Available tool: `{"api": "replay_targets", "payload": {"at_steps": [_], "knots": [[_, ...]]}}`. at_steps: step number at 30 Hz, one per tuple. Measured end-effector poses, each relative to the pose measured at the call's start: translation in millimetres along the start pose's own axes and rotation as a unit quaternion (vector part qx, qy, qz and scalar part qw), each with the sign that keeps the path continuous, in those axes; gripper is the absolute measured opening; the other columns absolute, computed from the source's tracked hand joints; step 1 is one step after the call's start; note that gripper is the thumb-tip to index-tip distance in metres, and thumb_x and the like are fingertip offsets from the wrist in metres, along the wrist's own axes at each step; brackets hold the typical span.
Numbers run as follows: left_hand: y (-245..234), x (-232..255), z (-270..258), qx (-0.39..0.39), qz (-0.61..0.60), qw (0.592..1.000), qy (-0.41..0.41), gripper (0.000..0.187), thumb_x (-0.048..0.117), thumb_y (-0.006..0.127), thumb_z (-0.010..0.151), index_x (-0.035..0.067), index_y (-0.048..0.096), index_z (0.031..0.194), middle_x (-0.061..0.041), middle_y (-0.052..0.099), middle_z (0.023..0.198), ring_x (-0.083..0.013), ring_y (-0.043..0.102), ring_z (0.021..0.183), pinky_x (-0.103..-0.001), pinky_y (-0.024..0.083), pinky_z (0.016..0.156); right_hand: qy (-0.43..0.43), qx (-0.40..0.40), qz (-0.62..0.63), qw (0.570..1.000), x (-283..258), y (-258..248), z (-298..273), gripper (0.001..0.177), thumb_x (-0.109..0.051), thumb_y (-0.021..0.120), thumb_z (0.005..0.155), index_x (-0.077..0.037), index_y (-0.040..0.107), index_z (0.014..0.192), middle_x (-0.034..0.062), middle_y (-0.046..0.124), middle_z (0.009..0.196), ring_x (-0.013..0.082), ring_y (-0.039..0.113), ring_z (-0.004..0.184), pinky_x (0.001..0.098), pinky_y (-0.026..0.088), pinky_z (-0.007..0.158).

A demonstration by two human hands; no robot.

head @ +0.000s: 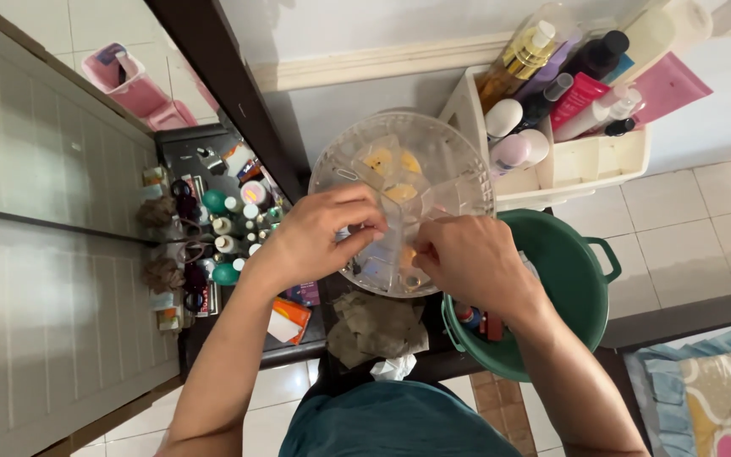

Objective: The person organizes cosmetic items on a vanity table. They move bottles, tubes, and makeup brushes from a rotating organizer and a white tray into a green bucket. The person also briefly handles a small pink container on the floor.

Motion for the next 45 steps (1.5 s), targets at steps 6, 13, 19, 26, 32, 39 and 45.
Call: {"api": "replay_targets", "payload": {"at_steps": [6,13,19,26,32,39,45], "knots": [[-4,4,-7,0.001,-0.010,1.000,-0.001,0.009,0.007,0.074,0.089,0.003,0.068,0.095,-0.007,0.065,0.092,-0.0281,0.067,0.082,-0.038,0.053,0.071,-0.059,0.000,-0.103,0.993,-9,2,-7,0.012,-0.014,0.062,0.087,-0.005,0.070,0.088,0.0128,0.073,0.081,0.0334,0.073,0.072,0.0449,0.055,0.058],[-1,14,-23,0.007,-0.012,1.000,-0.016,0.007,0.007,0.074,0.089,0.004,0.069,0.093,-0.007,0.067,0.092,-0.0262,0.069,0.082,-0.036,0.054,0.070,-0.093,-0.038,-0.135,0.986,9,17,-2,0.014,-0.009,0.058,0.087,-0.002,0.066,0.097,0.0164,0.073,0.083,0.0349,0.073,0.075,0.0465,0.056,0.059],[5,24,-31,0.007,-0.026,0.999,-0.030,0.006,0.006,0.073,0.089,0.002,0.069,0.092,-0.006,0.068,0.092,-0.0247,0.070,0.079,-0.036,0.055,0.066,-0.147,-0.033,-0.065,0.986,6,-8,-9,0.015,-0.014,0.057,0.090,-0.003,0.066,0.094,0.0181,0.072,0.086,0.0383,0.070,0.080,0.0496,0.054,0.070],[12,28,-40,0.030,-0.021,0.999,-0.032,0.007,0.006,0.073,0.088,0.001,0.070,0.093,-0.008,0.068,0.092,-0.0239,0.071,0.078,-0.034,0.055,0.066,-0.104,0.010,-0.130,0.986,13,3,-10,0.015,-0.012,0.058,0.084,-0.004,0.069,0.091,0.0163,0.072,0.086,0.0380,0.069,0.085,0.0498,0.055,0.072],[16,31,-48,0.057,-0.045,0.997,-0.036,0.008,0.006,0.072,0.089,0.002,0.071,0.096,-0.008,0.068,0.093,-0.0232,0.072,0.081,-0.034,0.057,0.071,-0.089,-0.070,-0.159,0.981,15,14,-5,0.020,-0.011,0.054,0.084,-0.006,0.073,0.088,0.0181,0.074,0.089,0.0392,0.069,0.090,0.0516,0.054,0.081],[25,46,-51,0.103,0.055,0.993,-0.023,0.009,0.010,0.076,0.086,0.005,0.072,0.092,-0.007,0.067,0.099,-0.0276,0.065,0.097,-0.039,0.054,0.082,-0.143,-0.041,-0.054,0.987,13,-5,-13,0.019,-0.014,0.057,0.088,-0.004,0.074,0.087,0.0201,0.072,0.089,0.0404,0.068,0.089,0.0519,0.053,0.077],[42,64,-36,0.125,0.133,0.983,0.018,0.014,0.014,0.079,0.083,0.007,0.071,0.091,-0.007,0.062,0.112,-0.0311,0.057,0.115,-0.044,0.050,0.096,-0.077,-0.034,-0.178,0.980,16,10,-10,0.018,-0.018,0.063,0.090,-0.007,0.075,0.082,0.0177,0.072,0.083,0.0370,0.071,0.083,0.0471,0.056,0.074]]}}
Point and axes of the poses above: each hand's wrist, its own z-axis towards the middle knuckle, its own y-axis out of the palm, x = y × z, the point moved 7 cm from there along z, towards the middle knuckle
